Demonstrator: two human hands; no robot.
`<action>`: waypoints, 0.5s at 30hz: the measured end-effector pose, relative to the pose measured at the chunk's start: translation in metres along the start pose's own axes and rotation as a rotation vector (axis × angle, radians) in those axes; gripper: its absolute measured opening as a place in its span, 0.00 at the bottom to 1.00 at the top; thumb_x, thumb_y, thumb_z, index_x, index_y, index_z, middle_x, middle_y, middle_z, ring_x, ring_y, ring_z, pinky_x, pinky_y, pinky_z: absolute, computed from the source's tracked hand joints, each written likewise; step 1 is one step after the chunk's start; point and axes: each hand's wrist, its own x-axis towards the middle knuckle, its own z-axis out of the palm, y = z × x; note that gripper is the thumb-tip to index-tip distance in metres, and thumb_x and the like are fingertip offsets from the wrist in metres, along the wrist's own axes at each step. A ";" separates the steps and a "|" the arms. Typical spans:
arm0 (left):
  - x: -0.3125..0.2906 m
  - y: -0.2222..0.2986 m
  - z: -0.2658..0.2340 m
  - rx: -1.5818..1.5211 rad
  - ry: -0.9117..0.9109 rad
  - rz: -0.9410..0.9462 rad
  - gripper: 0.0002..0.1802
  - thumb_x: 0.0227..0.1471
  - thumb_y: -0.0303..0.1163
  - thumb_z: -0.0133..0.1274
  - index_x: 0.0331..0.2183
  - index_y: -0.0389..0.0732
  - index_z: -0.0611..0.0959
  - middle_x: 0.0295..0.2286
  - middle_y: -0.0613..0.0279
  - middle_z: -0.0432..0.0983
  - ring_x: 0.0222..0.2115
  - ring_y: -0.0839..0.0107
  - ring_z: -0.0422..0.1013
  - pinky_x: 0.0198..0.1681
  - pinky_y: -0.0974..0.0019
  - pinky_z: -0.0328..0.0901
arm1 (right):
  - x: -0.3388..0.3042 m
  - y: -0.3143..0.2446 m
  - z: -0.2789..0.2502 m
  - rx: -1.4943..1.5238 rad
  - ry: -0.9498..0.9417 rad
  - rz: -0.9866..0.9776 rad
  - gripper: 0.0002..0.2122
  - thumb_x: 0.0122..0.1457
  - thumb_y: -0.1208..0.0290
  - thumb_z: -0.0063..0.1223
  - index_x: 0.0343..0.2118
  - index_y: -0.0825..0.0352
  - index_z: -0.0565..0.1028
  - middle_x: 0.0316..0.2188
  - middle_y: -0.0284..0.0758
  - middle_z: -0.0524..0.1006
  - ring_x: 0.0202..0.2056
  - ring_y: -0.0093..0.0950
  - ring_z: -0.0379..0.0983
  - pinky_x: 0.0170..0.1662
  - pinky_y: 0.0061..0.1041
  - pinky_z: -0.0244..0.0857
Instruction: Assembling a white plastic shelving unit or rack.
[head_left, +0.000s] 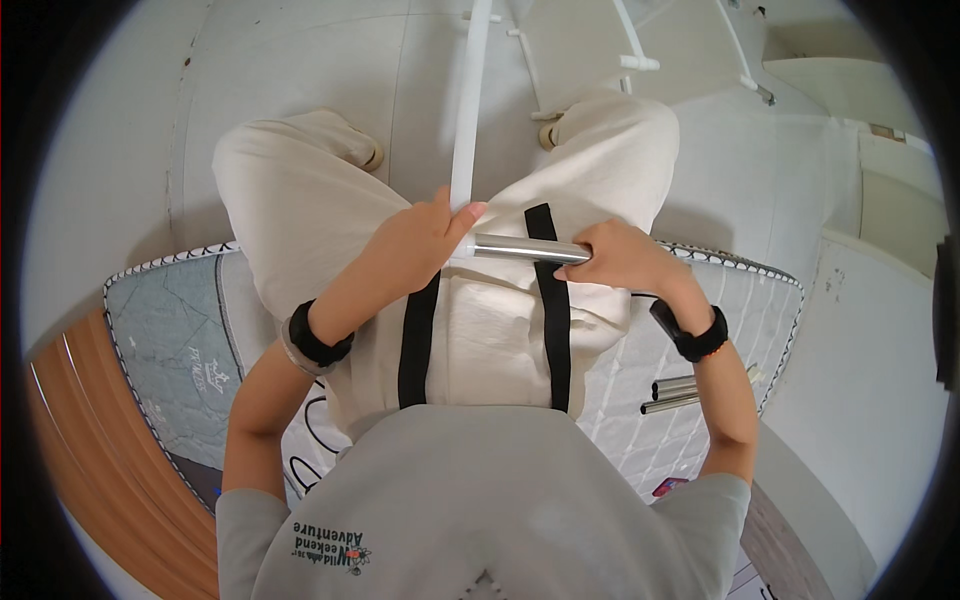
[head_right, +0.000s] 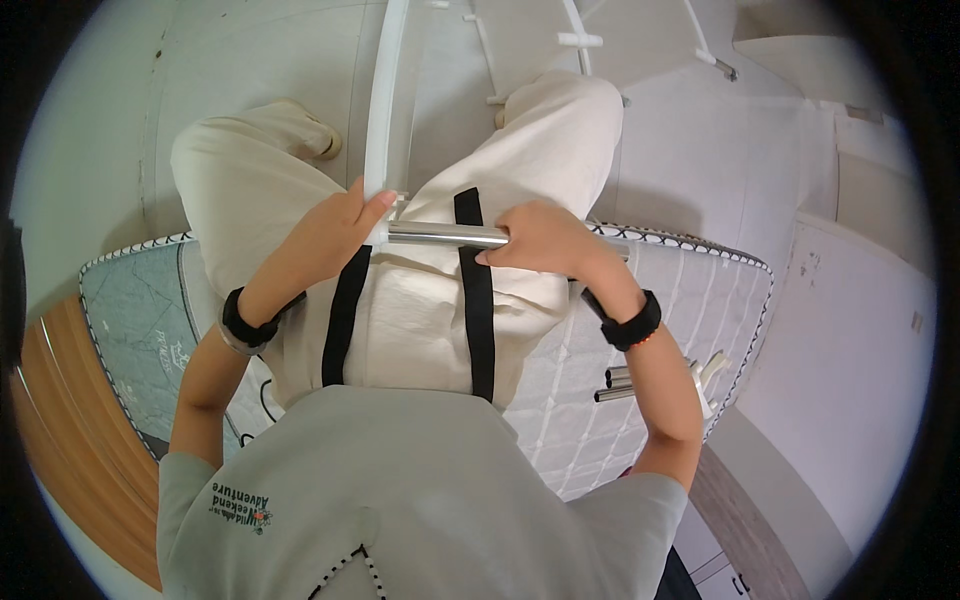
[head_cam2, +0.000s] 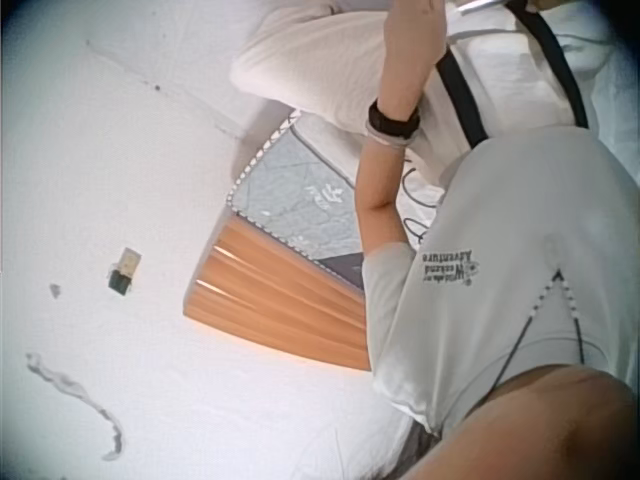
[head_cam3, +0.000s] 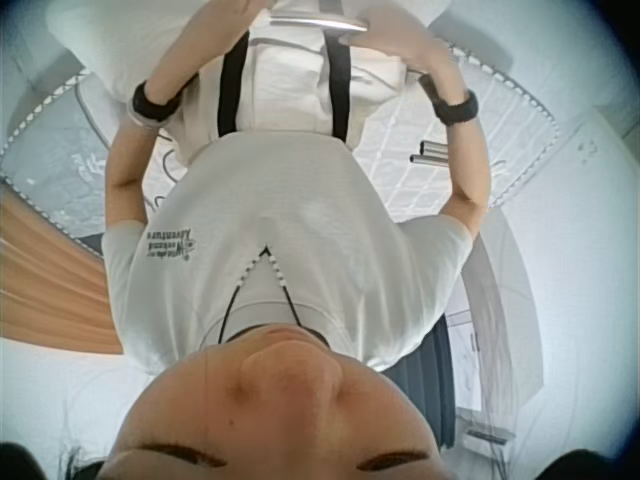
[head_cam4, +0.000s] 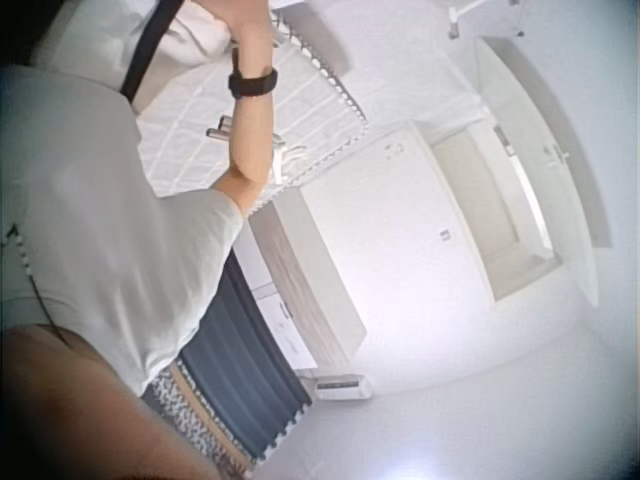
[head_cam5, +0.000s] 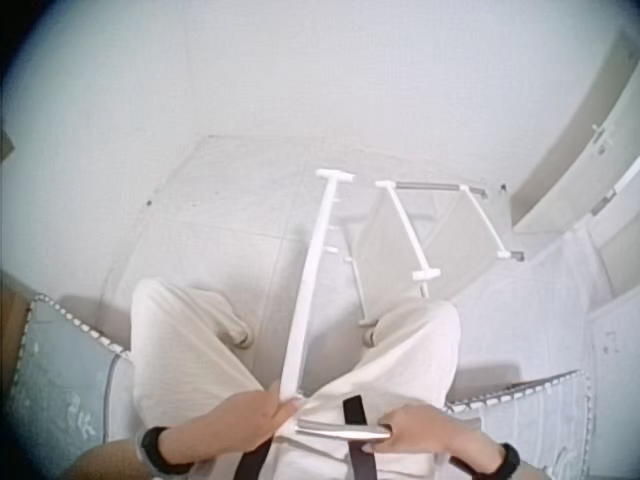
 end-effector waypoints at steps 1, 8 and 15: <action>-0.001 -0.001 0.001 -0.012 0.021 0.007 0.21 0.51 0.26 0.41 0.49 0.37 0.67 0.27 0.46 0.64 0.21 0.58 0.66 0.20 0.60 0.62 | 0.000 0.001 -0.007 0.151 -0.257 0.169 0.13 0.46 0.62 0.53 0.18 0.68 0.72 0.17 0.43 0.72 0.23 0.39 0.71 0.25 0.35 0.64; -0.004 -0.001 -0.003 -0.079 0.013 -0.132 0.23 0.49 0.25 0.42 0.50 0.37 0.65 0.27 0.47 0.63 0.20 0.58 0.65 0.20 0.60 0.63 | -0.006 0.002 0.022 -0.166 0.225 -0.057 0.10 0.43 0.65 0.53 0.19 0.69 0.73 0.16 0.43 0.72 0.23 0.40 0.71 0.24 0.34 0.64; -0.008 -0.009 -0.003 -0.014 0.012 -0.018 0.18 0.53 0.29 0.39 0.46 0.35 0.66 0.26 0.45 0.65 0.23 0.55 0.65 0.24 0.58 0.61 | -0.013 -0.006 0.051 -0.379 0.559 -0.024 0.09 0.43 0.68 0.56 0.16 0.65 0.69 0.13 0.36 0.71 0.17 0.35 0.70 0.21 0.30 0.63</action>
